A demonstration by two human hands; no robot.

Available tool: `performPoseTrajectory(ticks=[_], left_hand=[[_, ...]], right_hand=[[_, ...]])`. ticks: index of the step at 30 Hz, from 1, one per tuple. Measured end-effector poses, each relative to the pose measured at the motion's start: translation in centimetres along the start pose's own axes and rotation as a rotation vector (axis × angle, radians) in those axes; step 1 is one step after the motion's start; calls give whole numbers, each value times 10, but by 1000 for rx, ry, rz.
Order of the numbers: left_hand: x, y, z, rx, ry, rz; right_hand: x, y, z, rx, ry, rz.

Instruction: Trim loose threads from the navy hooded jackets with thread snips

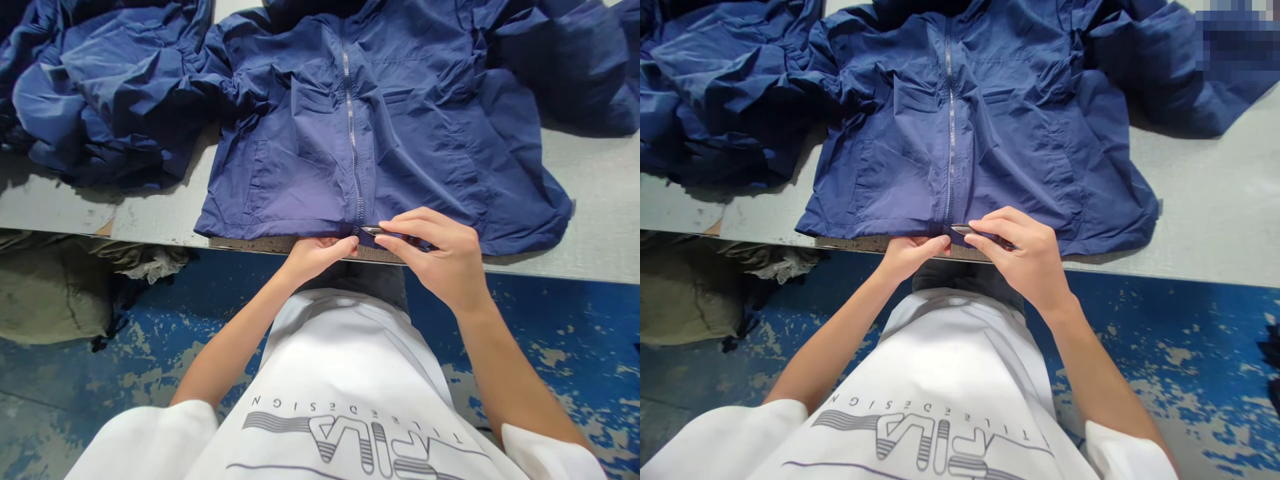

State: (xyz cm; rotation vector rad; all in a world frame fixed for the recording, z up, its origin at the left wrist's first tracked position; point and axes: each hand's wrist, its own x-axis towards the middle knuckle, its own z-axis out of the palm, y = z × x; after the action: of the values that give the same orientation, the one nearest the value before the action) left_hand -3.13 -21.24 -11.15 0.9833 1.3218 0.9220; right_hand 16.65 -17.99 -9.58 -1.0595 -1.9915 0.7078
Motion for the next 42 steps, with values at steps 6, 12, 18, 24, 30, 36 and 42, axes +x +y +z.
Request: performPoseTrajectory(ticks=[6,12,18,24,30,36,42], left_hand=[[-2,-2,-1,12,-18,15],[-2,-4,-2,22,-28,13],[-2,-9,-1,67,-52,87],[-2,-13,0,91,-51,147],[-4,-11,2,46,-35,126],[-4,-10,2,51,-12,71],[-4,-12,1,68,-23,82]], right_hand=[[-3,-3,2,-8,150,-6],[-3,-5,4,-33,79,-64],[-2,-5,8,-46,55,-66],[-2,-5,10,-66,38,-78],[-8,-6,16,-92,195,-103],[-12,-7,12,-96,199,-39],[-13,-6,12,-80,136,-48]])
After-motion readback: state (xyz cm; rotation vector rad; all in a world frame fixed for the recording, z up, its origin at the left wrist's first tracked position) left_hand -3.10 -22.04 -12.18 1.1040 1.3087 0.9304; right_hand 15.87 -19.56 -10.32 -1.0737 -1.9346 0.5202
